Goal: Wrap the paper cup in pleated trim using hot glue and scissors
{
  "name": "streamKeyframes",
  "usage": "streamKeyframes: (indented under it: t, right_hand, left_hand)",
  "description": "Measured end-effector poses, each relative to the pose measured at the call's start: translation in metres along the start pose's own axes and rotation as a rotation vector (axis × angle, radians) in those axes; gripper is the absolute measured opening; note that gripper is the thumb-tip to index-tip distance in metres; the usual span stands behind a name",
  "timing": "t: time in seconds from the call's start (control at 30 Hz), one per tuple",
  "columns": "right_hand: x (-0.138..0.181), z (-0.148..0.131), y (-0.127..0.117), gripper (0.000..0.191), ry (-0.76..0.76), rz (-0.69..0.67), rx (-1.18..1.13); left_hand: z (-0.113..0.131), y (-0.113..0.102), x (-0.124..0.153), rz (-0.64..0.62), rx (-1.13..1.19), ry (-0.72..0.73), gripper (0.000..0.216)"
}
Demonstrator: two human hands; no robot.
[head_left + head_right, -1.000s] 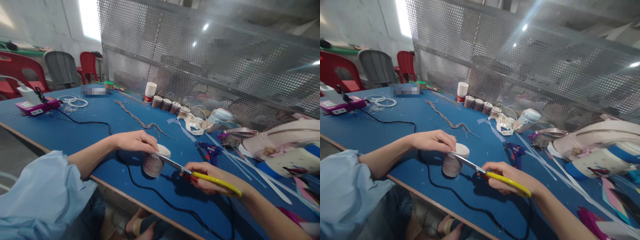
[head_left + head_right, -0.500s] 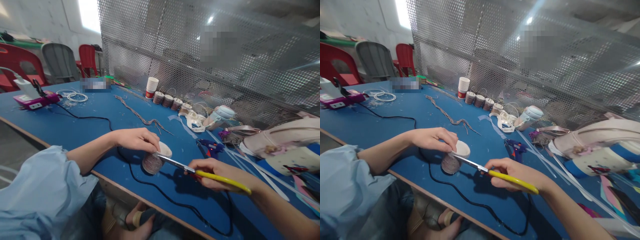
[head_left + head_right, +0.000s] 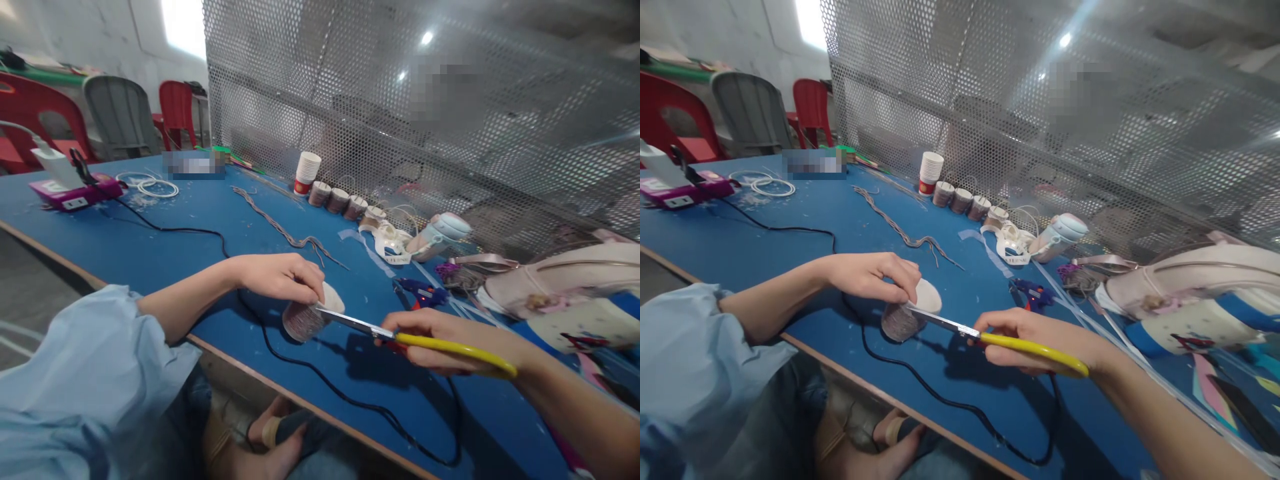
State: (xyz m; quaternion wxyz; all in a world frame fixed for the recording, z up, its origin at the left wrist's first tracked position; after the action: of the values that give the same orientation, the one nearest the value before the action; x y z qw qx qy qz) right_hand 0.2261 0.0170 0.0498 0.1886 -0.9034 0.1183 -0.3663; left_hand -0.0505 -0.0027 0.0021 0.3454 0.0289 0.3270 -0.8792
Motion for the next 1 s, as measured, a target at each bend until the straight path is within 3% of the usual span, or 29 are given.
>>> streamKeyframes:
  t: [0.33,1.0]
  right_hand:
    - [0.002,-0.010,-0.006,0.048,-0.064,0.025,0.260]
    - [0.005,-0.030,-0.011,0.041,-0.030,-0.022,0.379]
  left_hand:
    - [-0.001,0.001,0.000,-0.022,-0.035,0.033,0.022]
    - [0.001,0.002,0.000,-0.038,-0.096,0.078,0.022]
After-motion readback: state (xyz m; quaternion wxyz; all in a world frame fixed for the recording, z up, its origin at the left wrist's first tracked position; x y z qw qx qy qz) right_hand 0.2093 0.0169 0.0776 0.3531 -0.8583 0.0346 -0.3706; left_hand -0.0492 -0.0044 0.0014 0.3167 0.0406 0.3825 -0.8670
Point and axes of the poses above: each hand's wrist, its own x-axis away from the middle knuckle, its own y-axis out of the palm, z = x × y, the point moved 1 cm from there along -x, towards the middle knuckle
